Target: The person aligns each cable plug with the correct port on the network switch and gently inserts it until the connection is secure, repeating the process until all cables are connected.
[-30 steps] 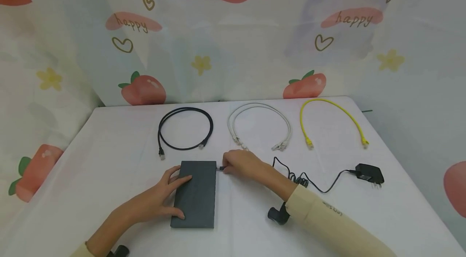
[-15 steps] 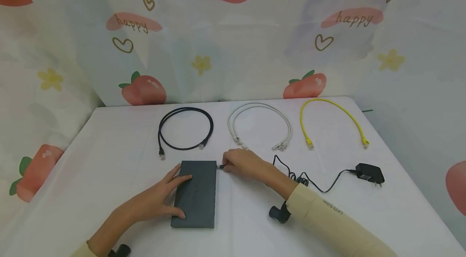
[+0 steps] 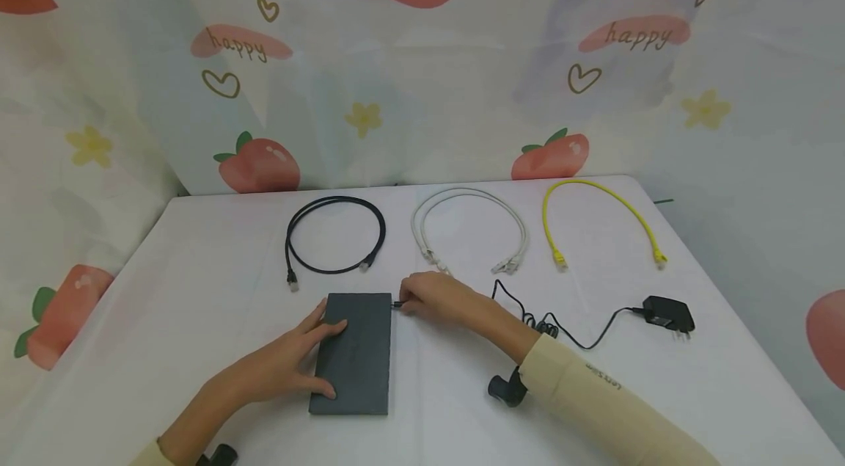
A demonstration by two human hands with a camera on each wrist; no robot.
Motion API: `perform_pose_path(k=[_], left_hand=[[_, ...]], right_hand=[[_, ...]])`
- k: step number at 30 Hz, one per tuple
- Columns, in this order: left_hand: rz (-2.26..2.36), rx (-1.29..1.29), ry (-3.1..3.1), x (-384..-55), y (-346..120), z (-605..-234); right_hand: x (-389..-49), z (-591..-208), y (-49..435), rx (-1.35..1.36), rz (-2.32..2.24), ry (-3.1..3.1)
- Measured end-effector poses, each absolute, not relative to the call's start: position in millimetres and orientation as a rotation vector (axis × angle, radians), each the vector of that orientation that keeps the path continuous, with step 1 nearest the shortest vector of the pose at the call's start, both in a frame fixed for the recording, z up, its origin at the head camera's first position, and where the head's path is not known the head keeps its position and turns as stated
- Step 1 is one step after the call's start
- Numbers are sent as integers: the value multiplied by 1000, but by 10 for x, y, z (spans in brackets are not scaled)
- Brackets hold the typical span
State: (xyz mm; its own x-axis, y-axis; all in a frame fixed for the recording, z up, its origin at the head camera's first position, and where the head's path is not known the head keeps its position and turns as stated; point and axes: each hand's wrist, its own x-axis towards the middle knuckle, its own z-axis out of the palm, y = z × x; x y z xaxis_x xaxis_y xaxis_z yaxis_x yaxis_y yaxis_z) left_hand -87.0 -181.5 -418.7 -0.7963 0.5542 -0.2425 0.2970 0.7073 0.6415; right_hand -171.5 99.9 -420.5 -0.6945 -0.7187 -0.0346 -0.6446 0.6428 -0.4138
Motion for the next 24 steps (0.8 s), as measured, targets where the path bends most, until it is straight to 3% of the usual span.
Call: perform_pose_path(k=[24], left_hand=[[883, 700, 2504, -850, -1843, -4267]], right_hand=[[-1761, -4313, 1025, -1159, -783, 2555]])
